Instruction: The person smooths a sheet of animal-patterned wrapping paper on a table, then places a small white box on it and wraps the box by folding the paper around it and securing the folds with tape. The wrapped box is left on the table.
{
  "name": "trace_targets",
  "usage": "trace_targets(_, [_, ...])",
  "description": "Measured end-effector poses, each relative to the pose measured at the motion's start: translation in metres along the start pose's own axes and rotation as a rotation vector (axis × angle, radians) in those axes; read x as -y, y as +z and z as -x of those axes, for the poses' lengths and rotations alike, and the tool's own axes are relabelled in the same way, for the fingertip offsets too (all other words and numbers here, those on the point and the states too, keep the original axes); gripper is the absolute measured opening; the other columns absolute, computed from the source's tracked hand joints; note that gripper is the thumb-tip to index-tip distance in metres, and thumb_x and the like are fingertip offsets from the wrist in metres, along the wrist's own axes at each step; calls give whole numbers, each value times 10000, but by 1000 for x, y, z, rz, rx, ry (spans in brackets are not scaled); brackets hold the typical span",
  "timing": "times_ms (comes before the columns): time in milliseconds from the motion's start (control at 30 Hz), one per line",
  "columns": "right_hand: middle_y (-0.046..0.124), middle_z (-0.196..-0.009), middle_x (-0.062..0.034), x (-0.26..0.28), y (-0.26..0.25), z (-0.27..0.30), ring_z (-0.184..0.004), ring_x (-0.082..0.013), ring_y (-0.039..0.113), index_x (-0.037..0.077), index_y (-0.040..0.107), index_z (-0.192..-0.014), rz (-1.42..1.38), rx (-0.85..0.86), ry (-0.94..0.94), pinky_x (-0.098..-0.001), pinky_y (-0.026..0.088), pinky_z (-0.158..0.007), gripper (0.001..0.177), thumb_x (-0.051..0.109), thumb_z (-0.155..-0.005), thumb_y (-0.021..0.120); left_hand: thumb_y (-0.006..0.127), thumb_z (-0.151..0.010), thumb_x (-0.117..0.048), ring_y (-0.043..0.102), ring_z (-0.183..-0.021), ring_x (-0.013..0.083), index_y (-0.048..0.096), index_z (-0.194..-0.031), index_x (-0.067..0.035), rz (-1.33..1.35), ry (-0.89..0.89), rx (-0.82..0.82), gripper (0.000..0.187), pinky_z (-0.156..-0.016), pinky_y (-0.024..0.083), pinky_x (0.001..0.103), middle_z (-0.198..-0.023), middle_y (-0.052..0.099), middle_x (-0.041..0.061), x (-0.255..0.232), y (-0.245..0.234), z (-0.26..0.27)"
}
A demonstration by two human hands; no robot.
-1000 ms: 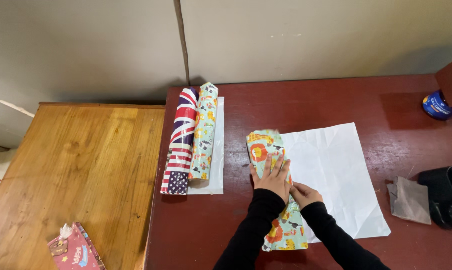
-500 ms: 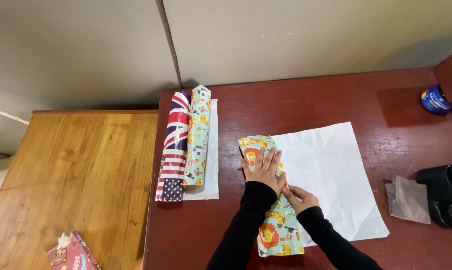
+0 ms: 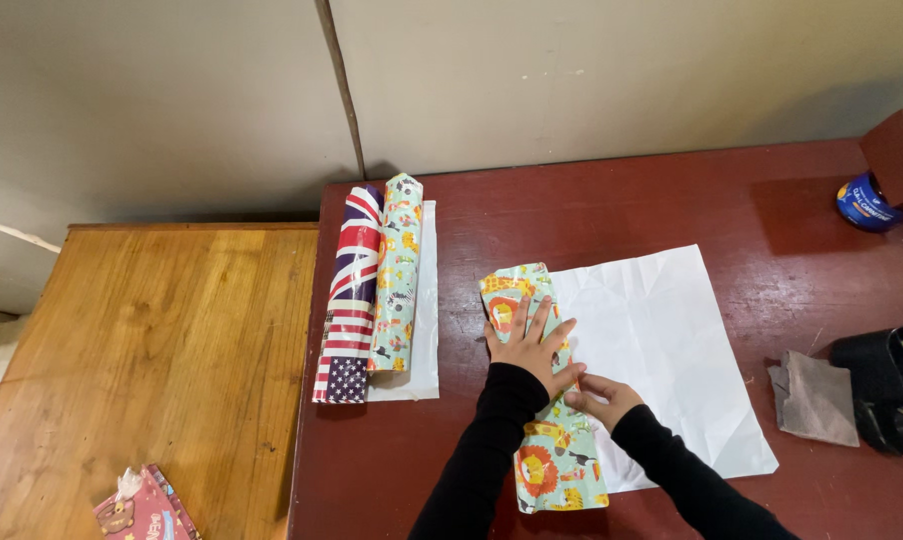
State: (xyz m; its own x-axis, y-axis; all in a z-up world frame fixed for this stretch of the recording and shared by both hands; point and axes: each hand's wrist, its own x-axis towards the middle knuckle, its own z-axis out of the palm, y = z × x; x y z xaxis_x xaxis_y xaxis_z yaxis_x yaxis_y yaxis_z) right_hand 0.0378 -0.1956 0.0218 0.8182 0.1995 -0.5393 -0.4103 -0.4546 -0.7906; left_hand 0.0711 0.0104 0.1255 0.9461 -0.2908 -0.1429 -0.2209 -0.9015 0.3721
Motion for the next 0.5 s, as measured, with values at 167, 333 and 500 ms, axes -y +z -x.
trace_targets(167, [332,-1635,-85,-3,-17,8,-1518,-188,304,116,152,-1606,61,344,-67,-409,327,-1225,1324,305,-595,984,546,-866,-709,8,-1575,279,399,-1539,-361,-22,6,-38,772,-1078,53,847,-1710,120,52,0,7,-2])
trace_targets(333, [411,-1595,-100,3,-13,15,-1495,-205,385,96,184,-1582,114,290,-72,-394,337,-1229,1272,262,-598,973,563,-856,-701,-3,-1575,315,393,-1539,-344,-31,36,-122,789,-1080,0,838,-1707,112,94,4,18,-2])
trace_targets(500, [531,-1525,-113,3,-13,15,-1433,-216,496,92,203,-1585,140,282,-87,-364,335,-1224,1270,261,-587,969,598,-836,-679,-26,-1562,332,356,-1566,-323,17,-16,-79,848,-1056,-61,864,-1696,104,129,0,14,-2])
